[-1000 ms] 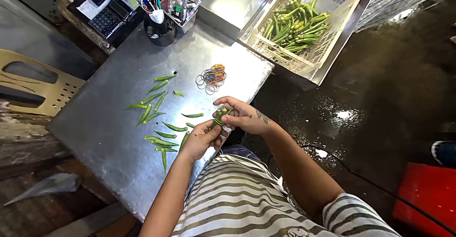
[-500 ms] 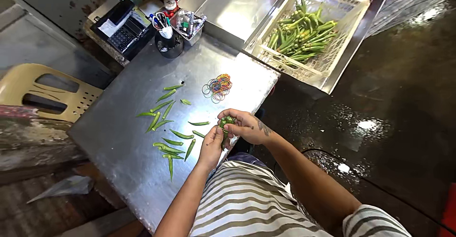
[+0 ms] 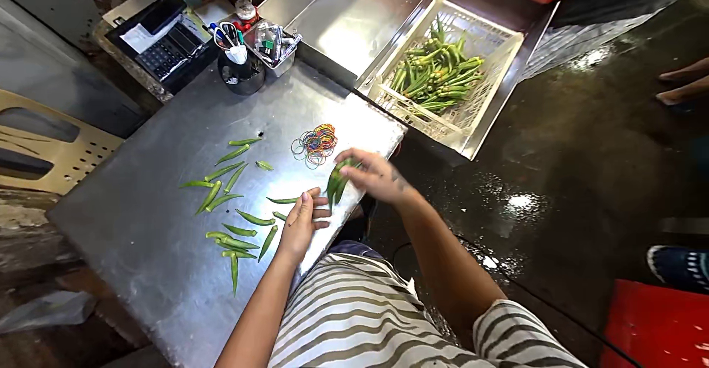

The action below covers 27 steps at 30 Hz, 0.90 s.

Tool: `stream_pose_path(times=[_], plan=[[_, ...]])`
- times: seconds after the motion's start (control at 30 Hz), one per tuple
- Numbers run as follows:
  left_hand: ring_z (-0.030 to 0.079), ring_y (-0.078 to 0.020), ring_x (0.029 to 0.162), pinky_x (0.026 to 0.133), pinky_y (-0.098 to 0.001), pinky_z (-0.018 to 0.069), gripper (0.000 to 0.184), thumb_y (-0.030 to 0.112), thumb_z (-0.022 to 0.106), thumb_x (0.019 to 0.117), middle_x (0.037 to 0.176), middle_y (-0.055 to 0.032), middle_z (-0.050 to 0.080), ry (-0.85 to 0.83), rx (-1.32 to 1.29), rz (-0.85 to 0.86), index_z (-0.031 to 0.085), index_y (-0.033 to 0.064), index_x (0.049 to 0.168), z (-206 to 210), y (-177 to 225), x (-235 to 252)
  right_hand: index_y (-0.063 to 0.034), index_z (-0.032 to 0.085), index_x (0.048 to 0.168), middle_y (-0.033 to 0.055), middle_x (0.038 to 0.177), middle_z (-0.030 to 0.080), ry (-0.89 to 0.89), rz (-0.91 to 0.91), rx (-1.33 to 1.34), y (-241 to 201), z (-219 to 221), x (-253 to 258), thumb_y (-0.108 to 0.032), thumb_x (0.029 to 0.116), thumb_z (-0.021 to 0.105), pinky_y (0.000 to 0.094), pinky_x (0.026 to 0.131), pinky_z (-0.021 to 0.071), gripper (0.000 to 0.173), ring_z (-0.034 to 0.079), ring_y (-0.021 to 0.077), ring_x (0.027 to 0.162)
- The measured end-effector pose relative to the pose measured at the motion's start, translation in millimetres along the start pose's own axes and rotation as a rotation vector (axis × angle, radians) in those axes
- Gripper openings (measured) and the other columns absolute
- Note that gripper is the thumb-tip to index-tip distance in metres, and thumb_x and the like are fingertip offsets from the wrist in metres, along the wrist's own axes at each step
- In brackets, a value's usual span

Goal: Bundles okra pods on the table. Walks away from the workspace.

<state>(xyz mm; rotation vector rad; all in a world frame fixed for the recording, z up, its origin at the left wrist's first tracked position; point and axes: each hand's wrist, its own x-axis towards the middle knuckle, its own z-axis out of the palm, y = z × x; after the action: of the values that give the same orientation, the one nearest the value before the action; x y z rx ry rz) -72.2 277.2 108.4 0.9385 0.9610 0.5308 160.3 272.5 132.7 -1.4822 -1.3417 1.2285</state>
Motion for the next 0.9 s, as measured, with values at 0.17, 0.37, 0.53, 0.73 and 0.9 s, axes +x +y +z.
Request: stream_pose_path(times=[0.17,0.37,0.53,0.73,0.9], plan=[[0.072,-0.0284,0.096,0.080,-0.0438,0.0621,0.049,0.035,0.029,0.1127,0.120,-0.0155,0.068,0.041,0.069,0.013,0.053,0.0017,0.140,-25,6,-4,-0.0048,0.047,0.138,0.0111,0.104,0.067,0.739,0.015,0.511,14,-130,31,-0.025,0.1084,0.052,0.0398,0.072,0.0634,0.036,0.071,0.0219,0.079],[0.072,-0.0254,0.088,0.076,-0.0391,0.0613,0.044,0.027,0.031,0.1126,0.109,-0.0157,0.072,0.143,0.068,-0.022,0.062,0.0001,0.129,-50,-11,-14,-0.0108,0.048,0.140,0.0116,0.114,0.069,0.731,0.187,0.446,37,-130,17,-0.037,0.1075,0.051,0.0411,0.076,0.0616,0.042,0.071,0.0218,0.083],[0.073,-0.0221,0.083,0.071,-0.0359,0.0615,0.035,0.024,0.041,0.1110,0.103,-0.0134,0.074,0.265,0.169,-0.020,0.064,-0.0008,0.122,-60,-32,-21,0.0001,0.057,0.128,0.0124,0.104,0.072,0.254,0.297,0.410,83,-14,23,-0.023,0.1071,0.053,0.0354,0.069,0.0587,0.032,0.069,0.0185,0.076],[0.063,-0.0328,0.106,0.089,-0.0520,0.0532,0.038,0.035,0.066,0.0940,0.115,-0.0194,0.063,0.575,0.942,0.264,0.069,0.0036,0.115,-83,-67,-35,-0.0189,0.059,0.142,0.0151,0.137,0.059,-0.057,0.048,-0.514,91,106,36,-0.051,0.0872,0.074,0.0516,0.108,0.0456,0.066,0.055,0.0335,0.128],[0.045,-0.0590,0.127,0.099,-0.0721,0.0400,0.059,0.037,0.068,0.0912,0.140,-0.0373,0.047,0.923,1.180,0.105,0.059,-0.0001,0.136,-99,-73,-65,-0.0125,0.050,0.150,0.0213,0.143,0.054,-0.251,-0.041,-0.732,67,170,26,-0.061,0.0821,0.075,0.0552,0.106,0.0470,0.087,0.053,0.0396,0.130]])
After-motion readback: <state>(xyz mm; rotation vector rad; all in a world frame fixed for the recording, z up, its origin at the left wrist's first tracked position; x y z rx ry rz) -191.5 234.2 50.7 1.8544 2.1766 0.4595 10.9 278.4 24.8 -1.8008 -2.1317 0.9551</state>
